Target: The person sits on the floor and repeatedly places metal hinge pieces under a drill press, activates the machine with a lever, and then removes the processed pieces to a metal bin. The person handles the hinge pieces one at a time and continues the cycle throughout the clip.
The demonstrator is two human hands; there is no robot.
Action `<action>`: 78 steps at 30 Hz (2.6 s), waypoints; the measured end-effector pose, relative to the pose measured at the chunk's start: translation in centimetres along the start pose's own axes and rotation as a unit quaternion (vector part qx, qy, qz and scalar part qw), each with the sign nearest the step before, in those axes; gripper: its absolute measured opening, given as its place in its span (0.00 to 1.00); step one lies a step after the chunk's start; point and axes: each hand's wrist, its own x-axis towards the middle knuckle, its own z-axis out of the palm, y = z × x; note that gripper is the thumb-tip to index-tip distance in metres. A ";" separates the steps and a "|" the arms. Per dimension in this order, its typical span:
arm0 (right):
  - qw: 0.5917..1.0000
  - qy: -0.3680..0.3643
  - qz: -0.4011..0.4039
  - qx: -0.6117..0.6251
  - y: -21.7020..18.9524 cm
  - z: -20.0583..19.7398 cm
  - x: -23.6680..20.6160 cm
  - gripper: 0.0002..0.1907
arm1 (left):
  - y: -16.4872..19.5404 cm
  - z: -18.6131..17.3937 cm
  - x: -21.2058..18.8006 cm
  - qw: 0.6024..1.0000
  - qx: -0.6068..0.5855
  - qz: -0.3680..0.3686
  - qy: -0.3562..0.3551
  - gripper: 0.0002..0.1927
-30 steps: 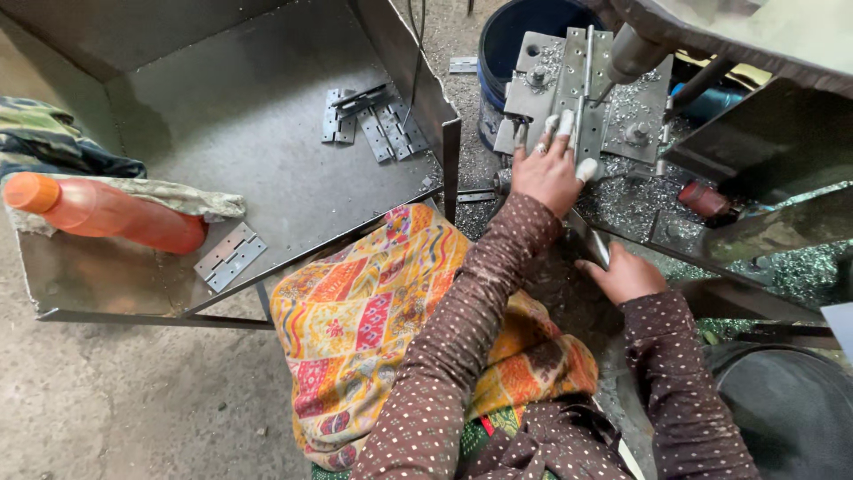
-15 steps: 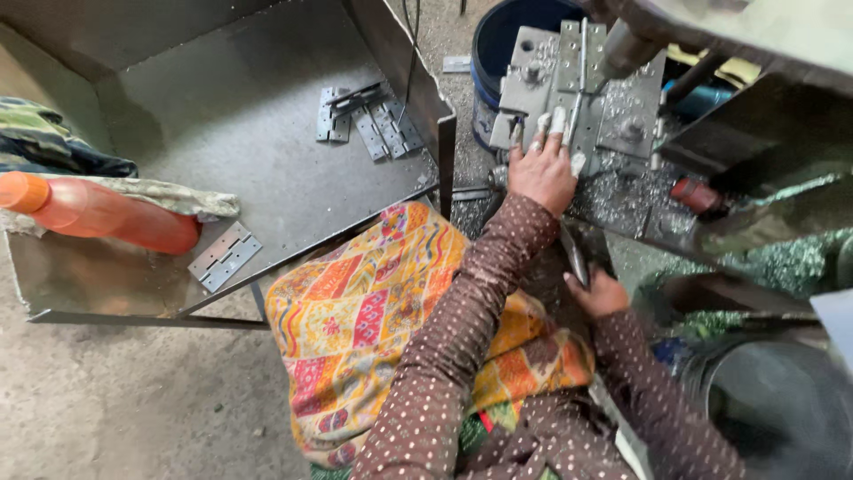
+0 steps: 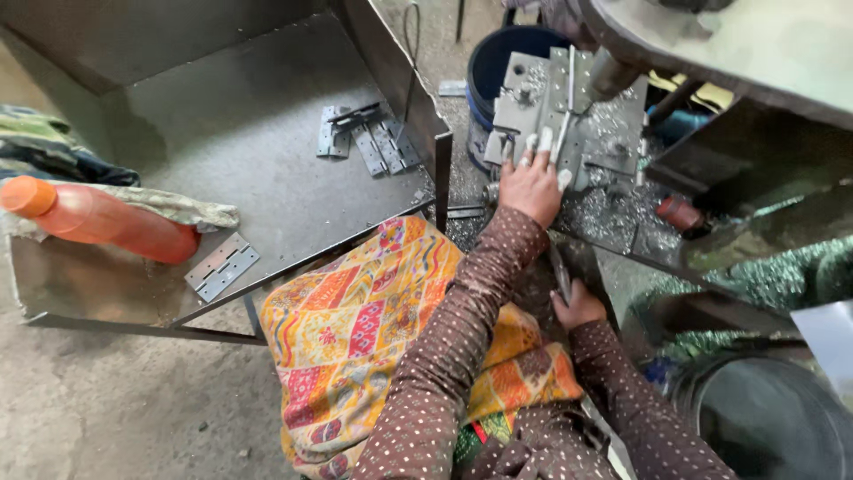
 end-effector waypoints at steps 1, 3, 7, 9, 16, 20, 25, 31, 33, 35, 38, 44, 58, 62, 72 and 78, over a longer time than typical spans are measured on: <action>1.000 -0.005 0.010 0.009 -0.1 0.2 -0.2 0.34 | -0.1 0.0 -0.3 1.000 0.000 0.002 0.004 0.16; 0.999 -0.028 0.020 0.022 -0.2 -0.6 0.1 0.37 | -0.1 0.2 -1.2 0.999 0.023 0.023 0.012 0.15; 0.996 -0.088 0.034 0.004 0.4 -4.5 2.9 0.37 | -0.3 2.3 -0.5 0.989 0.092 0.046 0.110 0.15; 0.991 -0.118 0.052 -0.033 0.5 -5.9 3.6 0.35 | -0.1 3.8 0.6 0.988 0.116 0.041 0.093 0.16; 0.999 -0.001 0.048 -0.004 -0.7 -0.5 -0.6 0.29 | 0.3 3.7 2.7 0.993 0.100 0.029 0.053 0.14; 0.998 -0.042 0.022 0.048 -0.6 -0.6 0.1 0.34 | -0.2 1.7 1.0 0.997 0.069 0.032 -0.002 0.16; 0.991 -0.109 0.044 -0.065 0.9 -5.5 2.9 0.34 | 0.3 1.8 2.8 0.992 0.114 0.032 -0.040 0.15; 0.998 -0.018 0.053 0.000 -0.1 -1.0 -0.2 0.31 | 0.4 1.7 4.7 0.995 0.040 -0.004 -0.093 0.16; 0.999 0.015 0.030 0.001 -0.4 0.2 -0.7 0.31 | 0.2 1.2 4.2 0.998 0.030 0.000 -0.061 0.16; 0.998 -0.023 0.053 -0.003 -0.2 -0.1 -0.2 0.36 | -0.1 0.7 3.5 0.999 0.040 0.018 -0.014 0.15; 0.989 -0.109 0.075 -0.062 1.0 -3.2 2.0 0.36 | -0.2 0.3 3.9 0.992 0.108 0.050 -0.042 0.15; 0.991 -0.102 0.088 -0.015 0.7 -4.1 1.8 0.31 | -0.4 0.4 7.0 0.997 0.036 -0.001 -0.067 0.15; 0.991 -0.121 0.047 -0.024 1.0 -6.0 2.6 0.33 | -0.4 -0.2 2.2 0.994 0.080 0.069 -0.037 0.11; 0.991 -0.122 0.036 -0.028 0.1 -6.6 2.7 0.35 | 1.0 -1.5 -5.9 0.975 0.121 0.108 0.154 0.13; 0.994 -0.108 0.034 -0.001 0.9 -5.4 2.1 0.34 | 0.2 -5.3 -4.6 0.944 -0.133 0.191 0.234 0.07; 0.994 -0.106 0.031 0.017 1.2 -5.0 2.3 0.34 | 1.8 -1.3 -0.4 0.948 0.085 0.171 0.253 0.07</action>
